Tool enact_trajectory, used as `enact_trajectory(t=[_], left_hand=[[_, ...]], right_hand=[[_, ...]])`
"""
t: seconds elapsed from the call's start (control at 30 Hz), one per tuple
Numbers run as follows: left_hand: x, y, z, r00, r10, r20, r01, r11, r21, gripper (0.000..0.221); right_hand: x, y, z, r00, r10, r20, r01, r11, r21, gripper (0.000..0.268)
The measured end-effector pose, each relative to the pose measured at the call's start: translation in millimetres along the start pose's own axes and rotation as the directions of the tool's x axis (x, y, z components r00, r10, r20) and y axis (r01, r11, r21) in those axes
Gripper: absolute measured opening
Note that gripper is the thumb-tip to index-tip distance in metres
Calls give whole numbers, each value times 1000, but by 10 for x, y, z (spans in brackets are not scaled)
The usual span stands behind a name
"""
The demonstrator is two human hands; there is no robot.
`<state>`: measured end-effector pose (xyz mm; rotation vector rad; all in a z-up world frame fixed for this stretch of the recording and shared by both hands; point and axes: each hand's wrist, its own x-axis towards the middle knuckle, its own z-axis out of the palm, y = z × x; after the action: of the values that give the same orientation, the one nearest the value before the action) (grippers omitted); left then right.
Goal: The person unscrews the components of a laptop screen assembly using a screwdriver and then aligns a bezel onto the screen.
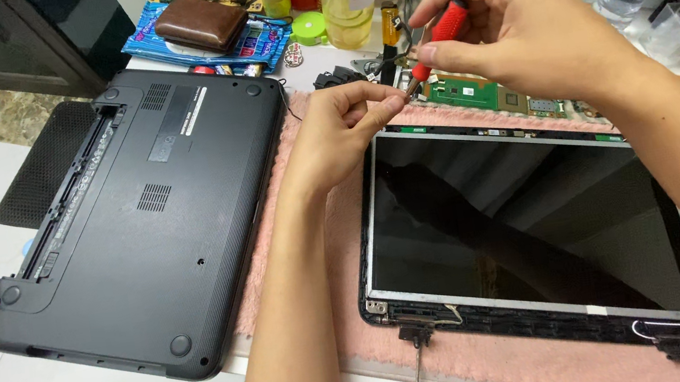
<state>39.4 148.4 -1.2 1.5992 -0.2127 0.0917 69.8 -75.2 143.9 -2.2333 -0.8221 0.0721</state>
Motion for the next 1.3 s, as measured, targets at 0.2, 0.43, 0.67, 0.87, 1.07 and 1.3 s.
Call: enact_trajectory(t=[0.2, 0.43, 0.67, 0.87, 1.07, 1.3], left_hand=[[2, 8, -12, 1000, -4, -22, 5, 999, 35, 21], [-36, 45, -28, 999, 7, -38, -4, 996, 88, 22], [-13, -32, -93, 1000, 9, 7, -11, 971, 239, 24], [-24, -114, -135, 996, 28, 81, -58, 912, 405, 44], [-86, -46, -101, 995, -59, 86, 9, 871, 491, 40], [-67, -91, -95, 993, -71, 95, 15, 871, 491, 43]], right_hand=[[32, 52, 35, 999, -39, -18, 38, 999, -35, 28], [37, -2, 114, 999, -39, -20, 38, 998, -46, 26], [154, 225, 294, 986, -167, -8, 163, 973, -165, 22], [207, 342, 446, 976, -207, 63, 216, 950, -227, 20], [252, 399, 512, 952, -274, 135, 301, 918, -259, 15], [351, 472, 496, 901, -356, 247, 416, 872, -260, 17]])
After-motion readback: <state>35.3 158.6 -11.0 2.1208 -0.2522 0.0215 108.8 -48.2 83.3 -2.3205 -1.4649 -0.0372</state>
